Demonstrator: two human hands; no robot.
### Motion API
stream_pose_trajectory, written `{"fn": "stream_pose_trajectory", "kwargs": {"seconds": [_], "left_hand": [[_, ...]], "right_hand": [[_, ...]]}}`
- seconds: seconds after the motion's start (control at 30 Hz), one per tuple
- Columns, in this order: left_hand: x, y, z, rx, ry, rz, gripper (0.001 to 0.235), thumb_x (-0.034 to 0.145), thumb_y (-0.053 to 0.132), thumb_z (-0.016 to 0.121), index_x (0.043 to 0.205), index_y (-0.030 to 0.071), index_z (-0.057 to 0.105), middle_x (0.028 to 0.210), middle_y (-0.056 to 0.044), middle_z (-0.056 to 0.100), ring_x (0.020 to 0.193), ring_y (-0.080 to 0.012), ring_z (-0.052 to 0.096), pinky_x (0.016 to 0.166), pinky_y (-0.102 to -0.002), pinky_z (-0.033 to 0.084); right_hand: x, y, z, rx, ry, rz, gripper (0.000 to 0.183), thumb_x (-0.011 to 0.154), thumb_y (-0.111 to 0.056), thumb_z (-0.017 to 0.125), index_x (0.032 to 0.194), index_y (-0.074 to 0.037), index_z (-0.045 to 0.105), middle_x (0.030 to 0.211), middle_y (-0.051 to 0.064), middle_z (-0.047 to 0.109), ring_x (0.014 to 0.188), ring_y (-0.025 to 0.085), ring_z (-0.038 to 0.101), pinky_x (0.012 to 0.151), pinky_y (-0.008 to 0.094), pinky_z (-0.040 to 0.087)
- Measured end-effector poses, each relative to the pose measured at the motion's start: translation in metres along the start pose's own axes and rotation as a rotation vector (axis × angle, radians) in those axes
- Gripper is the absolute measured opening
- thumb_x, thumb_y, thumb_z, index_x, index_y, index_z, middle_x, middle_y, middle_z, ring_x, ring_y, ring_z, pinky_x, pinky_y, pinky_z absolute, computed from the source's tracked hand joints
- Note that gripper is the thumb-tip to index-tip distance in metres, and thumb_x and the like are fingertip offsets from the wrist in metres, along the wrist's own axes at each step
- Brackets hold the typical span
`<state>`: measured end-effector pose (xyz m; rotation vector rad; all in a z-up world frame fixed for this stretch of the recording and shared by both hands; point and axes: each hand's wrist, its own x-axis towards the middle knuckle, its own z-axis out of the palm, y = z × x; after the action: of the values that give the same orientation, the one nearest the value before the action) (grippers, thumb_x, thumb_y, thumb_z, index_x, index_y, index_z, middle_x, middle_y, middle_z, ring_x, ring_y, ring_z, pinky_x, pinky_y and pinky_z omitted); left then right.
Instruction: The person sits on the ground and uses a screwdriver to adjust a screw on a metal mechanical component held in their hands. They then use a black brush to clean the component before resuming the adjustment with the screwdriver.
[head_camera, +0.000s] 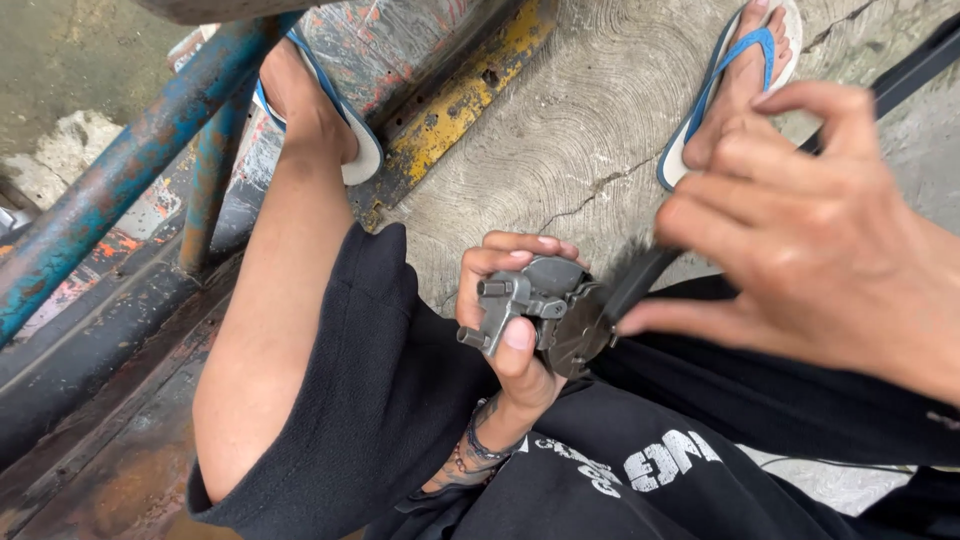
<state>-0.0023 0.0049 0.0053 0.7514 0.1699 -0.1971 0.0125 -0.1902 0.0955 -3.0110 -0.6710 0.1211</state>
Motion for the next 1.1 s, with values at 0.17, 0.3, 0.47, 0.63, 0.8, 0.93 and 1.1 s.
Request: {"fn": "stream_pose_trajectory", "kwargs": {"seconds": [0.17,0.3,0.47,0.63,0.8,0.93,1.1], "left_hand": [[0.002,0.004,0.007,0.047,0.007,0.054,0.043,0.092,0.039,0.078,0.104,0.005,0.056,0.101,-0.016,0.057,0.092,-0.0278,0.062,0.081,-0.041,0.058],[0.002,0.001,0.003,0.044,-0.014,0.029,0.041,0.092,0.037,0.077,0.105,0.005,0.055,0.102,-0.016,0.055,0.094,-0.0278,0.061,0.081,-0.043,0.057],[0.002,0.003,0.003,0.115,-0.027,0.034,0.043,0.094,0.041,0.077,0.105,0.006,0.056,0.102,-0.015,0.058,0.094,-0.0269,0.063,0.083,-0.04,0.058],[0.003,0.003,0.003,0.141,-0.044,0.046,0.041,0.094,0.041,0.074,0.104,0.006,0.056,0.101,-0.015,0.058,0.094,-0.0264,0.064,0.082,-0.038,0.059],[0.003,0.001,0.0,0.148,-0.03,0.08,0.04,0.093,0.039,0.075,0.105,0.006,0.056,0.103,-0.016,0.058,0.095,-0.0275,0.064,0.083,-0.04,0.059],[0.003,0.004,0.001,0.212,-0.049,0.097,0.041,0.093,0.044,0.074,0.103,0.007,0.058,0.099,-0.015,0.06,0.091,-0.0272,0.066,0.081,-0.039,0.06],[0.001,0.007,0.007,0.125,-0.051,0.059,0.038,0.093,0.04,0.07,0.101,0.006,0.057,0.095,-0.016,0.059,0.087,-0.0256,0.062,0.078,-0.039,0.058]], "right_hand": [[0.009,-0.017,-0.003,0.205,-0.005,-0.119,0.063,0.097,-0.078,0.057,0.081,-0.017,0.057,0.074,-0.002,0.06,0.075,0.022,0.056,0.096,0.052,0.046],[0.014,-0.014,-0.005,0.206,0.093,-0.062,0.066,0.096,-0.077,0.041,0.079,-0.015,0.056,0.068,0.001,0.048,0.065,0.022,0.05,0.096,0.053,0.047],[0.006,-0.015,-0.003,0.181,-0.023,-0.06,0.065,0.095,-0.08,0.059,0.084,-0.016,0.059,0.074,-0.003,0.059,0.08,0.022,0.059,0.102,0.053,0.043],[0.01,-0.026,-0.003,0.299,-0.011,-0.097,0.063,0.095,-0.077,0.052,0.084,-0.016,0.059,0.077,-0.001,0.065,0.077,0.022,0.056,0.1,0.057,0.044],[0.012,-0.017,0.0,0.187,0.075,-0.022,0.068,0.094,-0.082,0.055,0.081,-0.015,0.058,0.07,-0.001,0.056,0.074,0.024,0.056,0.1,0.053,0.042],[0.011,-0.027,-0.002,0.33,0.005,-0.105,0.062,0.095,-0.077,0.052,0.085,-0.017,0.062,0.079,0.0,0.065,0.077,0.02,0.058,0.101,0.056,0.046],[0.012,-0.025,-0.006,0.183,0.087,-0.017,0.059,0.1,-0.071,0.056,0.081,-0.016,0.059,0.074,-0.002,0.06,0.074,0.021,0.057,0.099,0.052,0.042]]}}
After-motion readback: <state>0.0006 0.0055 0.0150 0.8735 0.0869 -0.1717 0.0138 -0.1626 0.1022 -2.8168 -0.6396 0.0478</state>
